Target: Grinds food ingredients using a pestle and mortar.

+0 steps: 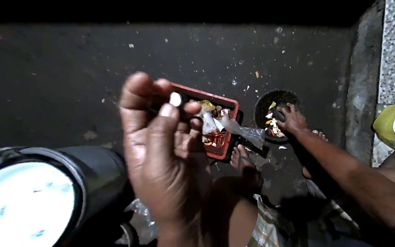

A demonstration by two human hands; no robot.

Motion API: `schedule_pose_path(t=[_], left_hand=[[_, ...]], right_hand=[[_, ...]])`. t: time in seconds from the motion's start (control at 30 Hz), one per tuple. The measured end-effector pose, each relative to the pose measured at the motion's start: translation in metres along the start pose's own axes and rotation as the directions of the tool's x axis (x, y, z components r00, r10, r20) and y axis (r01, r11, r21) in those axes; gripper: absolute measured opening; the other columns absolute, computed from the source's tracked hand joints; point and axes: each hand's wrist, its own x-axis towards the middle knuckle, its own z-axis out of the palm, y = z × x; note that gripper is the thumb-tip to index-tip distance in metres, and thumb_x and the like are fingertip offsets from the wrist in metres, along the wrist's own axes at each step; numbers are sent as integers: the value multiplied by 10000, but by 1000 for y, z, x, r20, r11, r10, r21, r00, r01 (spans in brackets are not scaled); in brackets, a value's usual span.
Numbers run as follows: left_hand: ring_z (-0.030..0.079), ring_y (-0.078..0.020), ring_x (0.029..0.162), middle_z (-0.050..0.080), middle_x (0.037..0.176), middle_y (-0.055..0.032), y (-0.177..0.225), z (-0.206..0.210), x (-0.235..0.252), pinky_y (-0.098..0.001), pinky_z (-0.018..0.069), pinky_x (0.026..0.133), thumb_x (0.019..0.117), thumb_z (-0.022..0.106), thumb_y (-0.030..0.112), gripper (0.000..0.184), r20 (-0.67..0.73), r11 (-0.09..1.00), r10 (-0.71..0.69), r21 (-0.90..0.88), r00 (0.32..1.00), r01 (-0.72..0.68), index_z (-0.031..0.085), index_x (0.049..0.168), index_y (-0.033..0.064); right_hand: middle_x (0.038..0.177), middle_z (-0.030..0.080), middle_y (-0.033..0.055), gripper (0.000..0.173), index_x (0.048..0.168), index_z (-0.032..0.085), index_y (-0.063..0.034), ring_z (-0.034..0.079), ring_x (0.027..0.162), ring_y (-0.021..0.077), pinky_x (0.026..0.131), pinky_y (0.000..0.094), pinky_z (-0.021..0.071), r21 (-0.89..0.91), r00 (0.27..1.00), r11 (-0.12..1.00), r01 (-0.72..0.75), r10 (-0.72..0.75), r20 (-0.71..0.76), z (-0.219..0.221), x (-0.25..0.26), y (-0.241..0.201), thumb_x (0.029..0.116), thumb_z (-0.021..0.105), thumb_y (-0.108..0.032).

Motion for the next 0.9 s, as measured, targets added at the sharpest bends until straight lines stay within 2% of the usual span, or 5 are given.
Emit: schedule_pose_path(t=[0.2,0.43,0.53,0.67,0.9], left_hand=[[674,-92,960,623,1228,18,0,7,-5,-228,594,777,1067,362,50,320,11,1000,-12,1,1000,12,493,1339,156],[679,-113,862,647,1149,-16,-2,-25,3,-228,595,718,1073,295,50,352,-64,996,-29,-84,998,24,499,1336,164],[681,-105,923,625,1225,-5,-2,-8,4,-223,595,759,1080,295,49,373,-9,999,-42,-33,999,41,476,1392,143],[684,-119,945,618,1246,-24,-2,-12,-5,-235,599,765,1069,310,27,366,-1,999,-11,-36,1000,11,472,1382,128],[682,-83,903,648,1184,23,-1,-17,2,-206,585,755,1095,311,80,339,-43,999,-25,-42,999,23,482,1371,179]], right_hand=[[1484,519,273,687,1508,522,-206,499,1360,481,1067,718,398,316,956,942,-113,16,293,-47,43,15,915,774,-442],[1619,366,207,601,1479,553,-315,633,1163,477,839,636,562,-23,999,999,48,-48,-7,24,-20,18,924,729,-463],[1610,360,218,650,1480,548,-314,654,1078,481,806,663,550,28,997,999,40,-41,60,-2,5,7,889,774,-460],[1553,431,252,703,1500,525,-267,552,1281,486,966,707,481,246,980,961,-128,84,182,-21,6,3,885,776,-498],[1612,325,262,661,1501,511,-282,657,1050,506,806,667,550,43,994,996,-74,71,78,0,1,-10,908,746,-456]])
